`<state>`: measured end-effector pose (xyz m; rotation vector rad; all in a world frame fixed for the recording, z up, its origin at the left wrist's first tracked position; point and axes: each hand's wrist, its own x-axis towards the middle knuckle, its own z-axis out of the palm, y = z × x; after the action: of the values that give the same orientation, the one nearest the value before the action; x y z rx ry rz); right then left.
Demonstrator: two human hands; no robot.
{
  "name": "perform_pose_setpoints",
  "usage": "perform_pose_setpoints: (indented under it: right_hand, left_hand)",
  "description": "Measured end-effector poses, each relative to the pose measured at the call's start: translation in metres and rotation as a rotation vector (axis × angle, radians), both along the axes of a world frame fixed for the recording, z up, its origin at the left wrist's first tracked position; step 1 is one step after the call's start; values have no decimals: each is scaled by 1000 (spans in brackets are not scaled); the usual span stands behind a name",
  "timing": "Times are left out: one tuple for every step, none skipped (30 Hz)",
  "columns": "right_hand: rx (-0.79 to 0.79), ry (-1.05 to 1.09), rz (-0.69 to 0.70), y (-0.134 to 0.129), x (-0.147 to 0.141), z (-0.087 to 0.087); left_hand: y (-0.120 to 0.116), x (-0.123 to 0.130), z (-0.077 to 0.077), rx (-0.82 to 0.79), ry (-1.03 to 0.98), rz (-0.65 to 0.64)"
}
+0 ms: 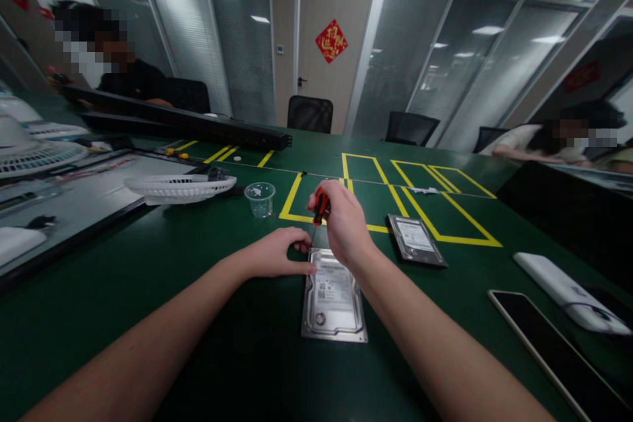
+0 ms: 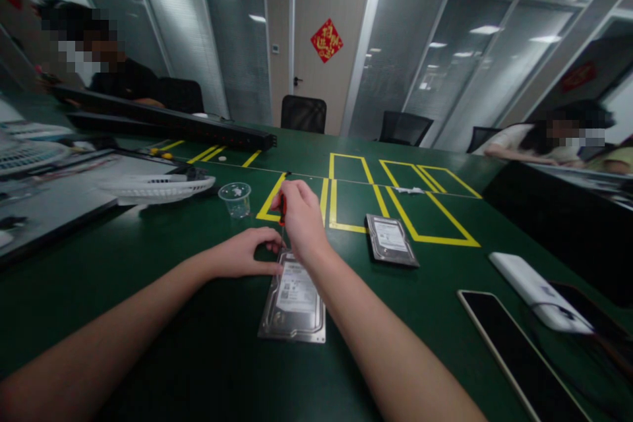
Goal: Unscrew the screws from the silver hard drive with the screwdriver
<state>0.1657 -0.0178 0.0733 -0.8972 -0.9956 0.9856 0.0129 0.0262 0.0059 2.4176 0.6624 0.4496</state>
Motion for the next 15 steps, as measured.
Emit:
perform_pose_setpoints:
  right_hand:
    - [0, -7, 3, 0, 0, 0]
    - [-1, -6, 2, 0, 0, 1]
    - [-6, 1, 1, -1, 0, 1]
    - [-15, 8, -2, -1, 0, 2]
    - [-24, 12, -7, -2, 0, 3]
    - [-32, 12, -12, -2, 0, 3]
    - [-40, 6, -18, -2, 0, 4]
    - [-44, -2, -22, -2, 0, 4]
    - [-44, -9, -24, -2, 1, 4]
    - [-40, -11, -22, -2, 1, 4]
    - [-35, -11, -19, -2, 1, 4]
    - [-30, -12, -16, -1, 1, 4]
    - [-25, -17, -12, -1, 1, 4]
    - [-23, -24, -10, -1, 1, 4]
    - [-23, -31, -8, -1, 1, 4]
  left_hand:
    - [0, 0, 0, -3, -1, -2]
    - [0, 0, 0, -9, -1, -3]
    - [0, 0, 1, -14, 0, -4]
    - [0, 0, 2, -18, 2, -2]
    - [0, 0, 2, -21, 6, -1]
    - [0, 0, 3, -21, 9, 1]
    - [-1, 0, 3, -20, 12, 4]
    - [-1, 0, 4, -19, 14, 7]
    - [-1, 0, 4, -17, 15, 8]
    - [-1, 0, 4, -16, 14, 7]
    - [-1, 0, 4, -16, 12, 5]
    - [-1, 0, 4, -16, 10, 2]
    - [-1, 0, 4, -17, 9, -1]
    - [-1, 0, 4, -19, 8, -3]
    - [-1, 0, 3, -20, 9, -4]
